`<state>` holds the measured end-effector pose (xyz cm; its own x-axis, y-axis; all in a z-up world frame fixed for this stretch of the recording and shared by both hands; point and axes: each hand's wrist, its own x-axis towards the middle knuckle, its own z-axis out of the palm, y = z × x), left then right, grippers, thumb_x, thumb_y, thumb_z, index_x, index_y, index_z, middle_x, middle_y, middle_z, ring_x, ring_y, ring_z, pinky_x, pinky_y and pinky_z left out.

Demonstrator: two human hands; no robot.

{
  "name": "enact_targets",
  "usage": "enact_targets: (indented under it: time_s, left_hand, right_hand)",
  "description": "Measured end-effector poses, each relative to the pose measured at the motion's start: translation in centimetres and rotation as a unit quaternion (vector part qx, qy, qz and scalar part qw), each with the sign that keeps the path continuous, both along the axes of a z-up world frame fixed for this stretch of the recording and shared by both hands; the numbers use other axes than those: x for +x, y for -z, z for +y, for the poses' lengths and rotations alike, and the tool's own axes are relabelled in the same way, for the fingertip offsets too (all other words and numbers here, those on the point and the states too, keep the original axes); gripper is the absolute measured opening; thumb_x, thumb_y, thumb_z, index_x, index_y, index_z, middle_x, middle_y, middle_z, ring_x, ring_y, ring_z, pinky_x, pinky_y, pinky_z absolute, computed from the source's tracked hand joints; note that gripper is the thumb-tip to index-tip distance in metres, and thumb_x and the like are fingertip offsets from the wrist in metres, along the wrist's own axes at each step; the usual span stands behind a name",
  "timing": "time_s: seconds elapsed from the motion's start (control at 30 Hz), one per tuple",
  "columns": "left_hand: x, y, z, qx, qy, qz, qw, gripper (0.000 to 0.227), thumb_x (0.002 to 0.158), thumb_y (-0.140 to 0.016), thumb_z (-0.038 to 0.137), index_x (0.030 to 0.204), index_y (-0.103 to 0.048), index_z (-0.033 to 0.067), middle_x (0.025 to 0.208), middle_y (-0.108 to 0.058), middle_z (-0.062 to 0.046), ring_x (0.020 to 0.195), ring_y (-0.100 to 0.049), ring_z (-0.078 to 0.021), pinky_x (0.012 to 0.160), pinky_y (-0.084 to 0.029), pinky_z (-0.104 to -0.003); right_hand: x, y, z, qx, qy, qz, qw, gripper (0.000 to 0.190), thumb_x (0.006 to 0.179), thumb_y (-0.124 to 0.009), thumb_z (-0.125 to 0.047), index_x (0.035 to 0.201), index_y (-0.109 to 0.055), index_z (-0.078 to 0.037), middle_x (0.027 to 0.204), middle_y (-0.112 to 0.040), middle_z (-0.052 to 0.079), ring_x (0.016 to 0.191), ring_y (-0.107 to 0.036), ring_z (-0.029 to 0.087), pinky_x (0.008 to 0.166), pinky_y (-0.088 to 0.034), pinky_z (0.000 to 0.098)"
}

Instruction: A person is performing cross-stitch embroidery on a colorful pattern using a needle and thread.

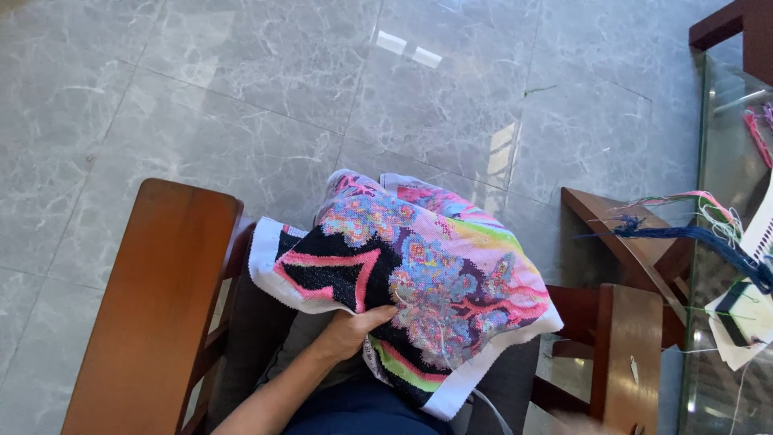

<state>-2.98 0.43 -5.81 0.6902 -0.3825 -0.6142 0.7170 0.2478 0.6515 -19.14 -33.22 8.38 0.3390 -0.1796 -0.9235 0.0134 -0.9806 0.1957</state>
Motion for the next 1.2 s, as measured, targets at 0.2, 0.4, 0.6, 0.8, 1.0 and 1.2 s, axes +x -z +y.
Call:
enact_targets:
  time_s: [0.2,0.4,0.6,0.8,1.0,1.2]
  left_hand:
    - [0.8,-1.9,0.4,0.007,0.033,-0.107,0.994,0.035,0.082,-0.081,0.017,0.114,-0.079,0.0053,0.126,-0.077,-0.008,0.119,-0.07,-0.0143,0.115,-0.052,-0.033]
    - [2.0,-4.8,0.7,0.015,0.005,-0.227,0.974,0.041,0.086,-0.079,0.014,0.125,-0.071,0.0069,0.134,-0.071,-0.01,0.125,-0.065,-0.0184,0.118,-0.045,-0.037]
    - [1.8,-3.9,0.5,0.019,0.018,-0.211,0.977,0.046,0.086,-0.078,0.015,0.13,-0.068,0.0075,0.138,-0.068,-0.01,0.129,-0.062,-0.0183,0.12,-0.041,-0.037]
    - [1.9,-3.6,0.6,0.056,0.009,-0.258,0.965,0.045,0.085,-0.08,0.015,0.127,-0.069,0.0068,0.137,-0.068,-0.01,0.128,-0.062,-0.0176,0.12,-0.039,-0.037]
    - [1.7,-3.2,0.3,0.08,0.008,-0.283,0.956,0.043,0.085,-0.079,0.015,0.125,-0.067,0.007,0.136,-0.067,-0.009,0.128,-0.058,-0.0162,0.123,-0.032,-0.037]
    - [1.4,-2.8,0.4,0.09,0.018,-0.282,0.955,0.041,0.087,-0.078,0.017,0.125,-0.067,0.0074,0.135,-0.068,-0.009,0.127,-0.059,-0.0159,0.121,-0.035,-0.037]
  right_hand:
    - [13.0,1.7,13.9,0.475,0.075,-0.626,0.614,0.023,0.096,-0.065,-0.005,0.117,-0.073,-0.011,0.101,-0.064,0.009,0.091,-0.06,0.022,0.075,-0.051,0.0336]
    - [15.5,4.5,17.1,0.421,0.054,-0.67,0.609,0.017,0.099,-0.065,-0.005,0.115,-0.072,-0.006,0.073,-0.04,0.004,0.063,-0.037,0.02,0.056,-0.03,0.0346]
    - [16.1,4.2,17.1,0.418,0.014,-0.676,0.607,0.015,0.1,-0.062,-0.003,0.114,-0.069,-0.004,0.072,-0.038,0.004,0.062,-0.032,0.019,0.056,-0.027,0.0353]
    - [16.5,3.5,17.3,0.411,-0.015,-0.671,0.617,0.014,0.1,-0.058,0.0,0.111,-0.066,-0.005,0.071,-0.035,0.005,0.061,-0.028,0.022,0.058,-0.026,0.0381]
    - [17.5,1.1,18.3,0.367,-0.07,-0.651,0.661,0.013,0.1,-0.05,0.001,0.101,-0.063,-0.002,0.072,-0.035,0.006,0.061,-0.034,0.024,0.057,-0.033,0.0391]
    - [17.6,1.1,18.2,0.359,-0.092,-0.631,0.682,0.016,0.1,-0.044,0.002,0.097,-0.06,-0.001,0.075,-0.034,0.007,0.062,-0.036,0.025,0.056,-0.033,0.0398]
